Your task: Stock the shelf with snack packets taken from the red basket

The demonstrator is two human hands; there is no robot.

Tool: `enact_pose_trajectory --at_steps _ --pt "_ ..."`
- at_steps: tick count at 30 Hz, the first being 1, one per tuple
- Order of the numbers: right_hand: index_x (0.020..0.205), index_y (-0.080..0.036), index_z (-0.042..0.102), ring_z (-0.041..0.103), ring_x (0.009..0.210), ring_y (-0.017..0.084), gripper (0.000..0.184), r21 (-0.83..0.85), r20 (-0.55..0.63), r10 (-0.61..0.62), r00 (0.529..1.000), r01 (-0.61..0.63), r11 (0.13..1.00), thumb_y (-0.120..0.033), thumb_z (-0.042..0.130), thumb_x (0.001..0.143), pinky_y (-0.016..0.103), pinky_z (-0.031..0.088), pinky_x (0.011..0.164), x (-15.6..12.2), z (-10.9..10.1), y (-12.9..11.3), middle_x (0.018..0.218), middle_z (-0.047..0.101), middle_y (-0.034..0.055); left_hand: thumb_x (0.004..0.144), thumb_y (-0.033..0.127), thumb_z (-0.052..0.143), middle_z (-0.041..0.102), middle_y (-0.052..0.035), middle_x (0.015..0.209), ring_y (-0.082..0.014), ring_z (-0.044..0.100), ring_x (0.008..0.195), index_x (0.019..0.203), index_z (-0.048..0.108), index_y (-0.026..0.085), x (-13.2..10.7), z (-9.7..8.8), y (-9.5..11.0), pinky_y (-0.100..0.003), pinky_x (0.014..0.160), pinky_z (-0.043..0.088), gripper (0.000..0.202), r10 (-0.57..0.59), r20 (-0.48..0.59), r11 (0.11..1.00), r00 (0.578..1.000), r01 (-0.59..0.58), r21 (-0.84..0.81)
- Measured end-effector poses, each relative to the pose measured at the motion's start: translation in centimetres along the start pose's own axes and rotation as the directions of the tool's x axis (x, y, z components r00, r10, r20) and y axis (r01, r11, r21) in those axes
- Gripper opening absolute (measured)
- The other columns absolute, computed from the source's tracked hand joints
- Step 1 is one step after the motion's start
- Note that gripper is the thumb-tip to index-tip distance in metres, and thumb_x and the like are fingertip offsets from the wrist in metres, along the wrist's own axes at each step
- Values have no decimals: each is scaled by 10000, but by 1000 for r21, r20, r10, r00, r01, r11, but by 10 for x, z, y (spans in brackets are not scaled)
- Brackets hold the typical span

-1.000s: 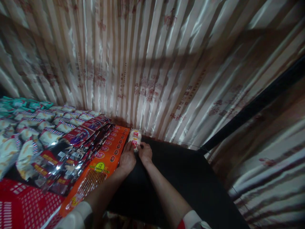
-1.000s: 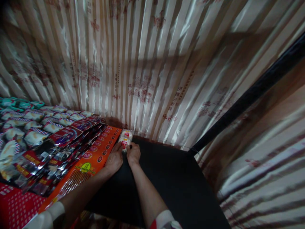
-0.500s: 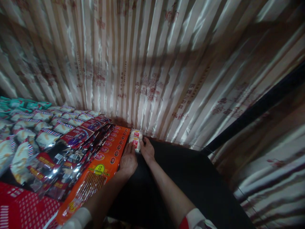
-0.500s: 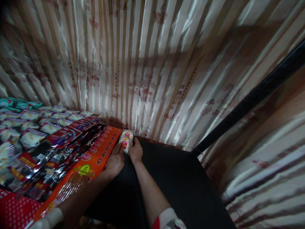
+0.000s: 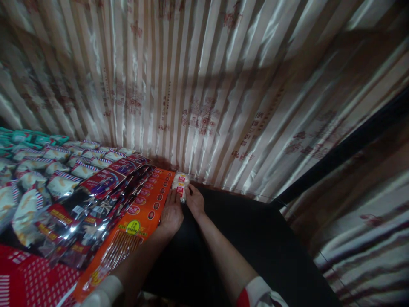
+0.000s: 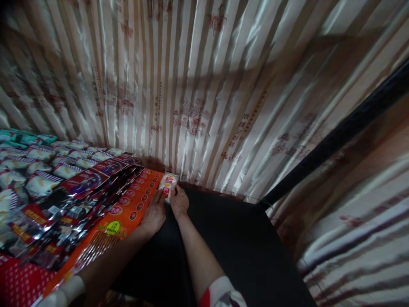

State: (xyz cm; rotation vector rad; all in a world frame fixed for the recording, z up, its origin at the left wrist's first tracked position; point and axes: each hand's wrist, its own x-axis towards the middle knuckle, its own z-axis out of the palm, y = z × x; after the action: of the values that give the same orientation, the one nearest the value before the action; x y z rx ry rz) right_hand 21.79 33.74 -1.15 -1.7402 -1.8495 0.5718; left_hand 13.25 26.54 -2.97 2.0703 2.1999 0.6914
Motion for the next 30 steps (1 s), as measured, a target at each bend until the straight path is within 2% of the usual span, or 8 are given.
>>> enact_pose_trajectory --at_steps 4,9,13,19,23,27,30 --pt "1206 -197 568 594 1021 173 401 -16 -26 -1 1000 1 1000 -379 400 891 256 430 874 0 2 0 1158 620 74 787 44 308 365 -195 1419 -257 256 1356 1312 414 -1 0 -2 1 -390 1104 292 537 -13 16 1000 1000 13 -9" --pt "1216 -197 558 587 1024 175 403 -46 -1 -3 1000 3 999 -374 389 895 255 428 871 -1 3 -2 1164 609 76 792 48 310 338 -211 1428 -269 263 1352 1317 402 -17 1 -7 6 -386 1112 267 537 -44 56 999 997 43 18" --pt "1201 -187 568 589 1010 185 402 -37 -7 -9 1000 8 999 -367 388 889 270 434 869 -2 3 -3 1143 610 89 793 57 316 354 -217 1416 -276 274 1347 1317 402 -15 0 -5 6 -397 1099 289 536 -32 36 999 999 31 38" --pt "1228 -150 532 573 1029 217 426 41 -121 -16 993 21 999 -320 422 853 332 435 889 -10 10 0 1142 602 122 789 62 330 354 -207 1420 -281 243 1357 1324 396 14 -5 0 0 -440 1081 312 541 44 -54 998 998 -42 52" --pt "1229 -113 524 543 1070 237 445 83 -159 4 987 9 996 -296 443 832 353 414 923 -24 9 -1 1162 580 155 822 87 317 375 -228 1401 -297 270 1345 1294 414 -31 -13 -6 4 -422 1089 300 497 58 -15 995 998 -57 80" --pt "1195 -73 543 491 1121 241 431 91 -165 10 986 5 996 -262 454 818 349 369 972 -48 4 -6 1197 550 170 855 99 301 437 -192 1371 -272 330 1319 1288 433 14 -27 -18 9 -410 1077 319 461 82 0 994 997 -82 66" --pt "1147 -78 572 505 1081 221 390 120 -136 0 991 17 993 -226 448 808 338 365 974 -68 2 -9 1167 567 150 868 132 337 492 -182 1319 -256 398 1268 1258 465 38 -42 -27 10 -396 1050 351 420 113 -9 993 994 -113 43"
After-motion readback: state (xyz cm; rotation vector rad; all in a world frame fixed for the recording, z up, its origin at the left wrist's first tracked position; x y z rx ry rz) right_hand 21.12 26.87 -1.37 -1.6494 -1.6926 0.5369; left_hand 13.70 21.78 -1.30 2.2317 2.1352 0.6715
